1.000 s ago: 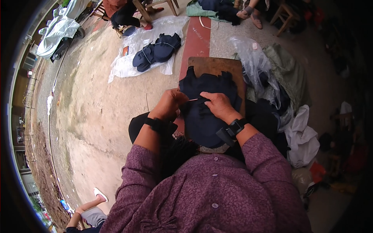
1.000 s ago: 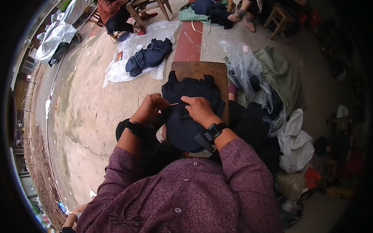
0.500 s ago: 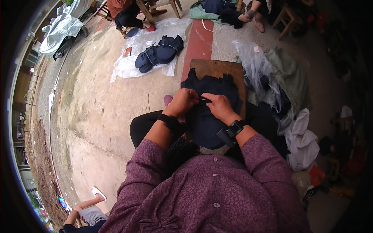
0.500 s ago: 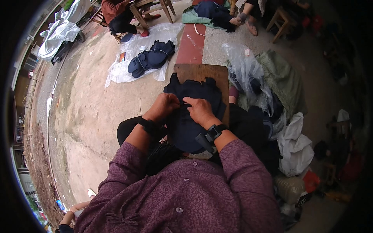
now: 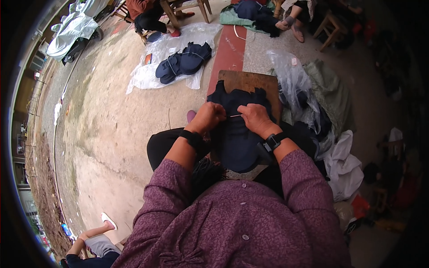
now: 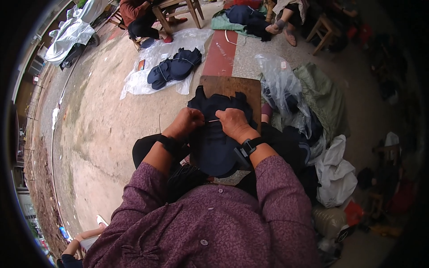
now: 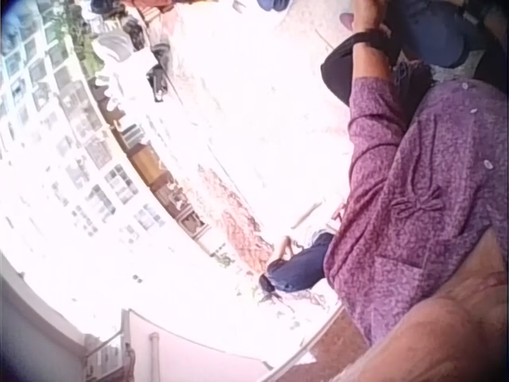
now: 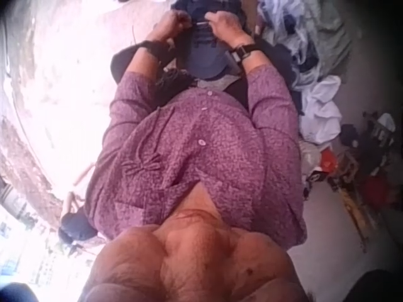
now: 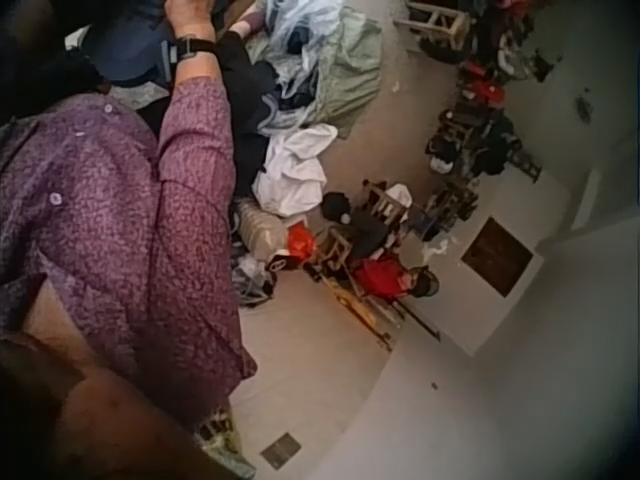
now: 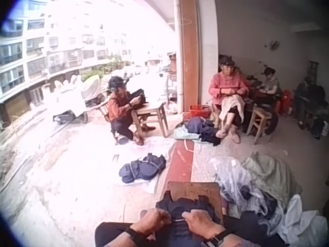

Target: The recorder is hand-stitching a dark-colored shoe upper component using a needle and thread, then organizing finished components into a large plastic bag.

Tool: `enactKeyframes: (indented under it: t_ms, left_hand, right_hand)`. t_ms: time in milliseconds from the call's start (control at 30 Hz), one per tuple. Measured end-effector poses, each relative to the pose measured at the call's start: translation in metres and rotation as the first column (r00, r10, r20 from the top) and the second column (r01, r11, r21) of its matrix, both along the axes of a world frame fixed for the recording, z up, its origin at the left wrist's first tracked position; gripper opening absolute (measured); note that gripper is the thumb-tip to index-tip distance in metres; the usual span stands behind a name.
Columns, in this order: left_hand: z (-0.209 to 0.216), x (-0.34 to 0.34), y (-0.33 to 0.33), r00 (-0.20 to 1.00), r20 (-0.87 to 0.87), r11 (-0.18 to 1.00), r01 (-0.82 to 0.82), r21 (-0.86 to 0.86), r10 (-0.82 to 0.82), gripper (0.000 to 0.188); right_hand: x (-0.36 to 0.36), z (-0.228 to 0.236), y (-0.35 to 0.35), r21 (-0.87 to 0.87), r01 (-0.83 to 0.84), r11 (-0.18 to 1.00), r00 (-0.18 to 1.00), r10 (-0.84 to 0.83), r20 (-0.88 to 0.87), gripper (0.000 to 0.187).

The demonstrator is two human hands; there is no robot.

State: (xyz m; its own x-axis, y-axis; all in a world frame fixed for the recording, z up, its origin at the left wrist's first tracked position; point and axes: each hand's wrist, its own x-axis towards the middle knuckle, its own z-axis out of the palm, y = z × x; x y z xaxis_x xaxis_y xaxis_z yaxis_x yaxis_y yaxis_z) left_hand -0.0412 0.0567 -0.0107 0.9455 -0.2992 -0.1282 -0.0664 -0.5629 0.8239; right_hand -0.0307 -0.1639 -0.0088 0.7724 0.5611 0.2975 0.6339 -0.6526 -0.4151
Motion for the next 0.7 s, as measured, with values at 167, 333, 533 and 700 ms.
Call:
enactKeyframes:
  t_ms: [167, 333, 533, 700]
  left_hand:
    - [-0.003, 0.004, 0.002, 0.997, -0.062, 0.993, 0.039, -0.114, -0.047, 0.012]
    - [-0.012, 0.006, 0.01, 0.997, -0.057, 0.983, 0.039, -0.182, -0.051, 0.014]
    - [-0.008, 0.004, 0.01, 0.986, -0.163, 0.975, 0.009, -0.222, -0.046, 0.009]
    - [-0.009, -0.001, 0.011, 0.976, -0.219, 0.965, -0.061, -0.254, 0.004, 0.006]
  right_hand:
    - [0.002, -0.011, 0.0, -0.016, 0.068, 0.998, 0.997, -0.069, -0.044, 0.01]
    - [-0.001, -0.001, -0.002, 0.059, 0.01, 0.998, 0.991, -0.002, -0.131, 0.014]
    - [-0.004, 0.008, 0.002, -0.004, -0.002, 1.0, 0.993, 0.001, -0.114, 0.014]
    - [-0.005, 0.012, 0.005, -0.147, -0.063, 0.987, 0.998, 0.059, -0.037, 0.008]
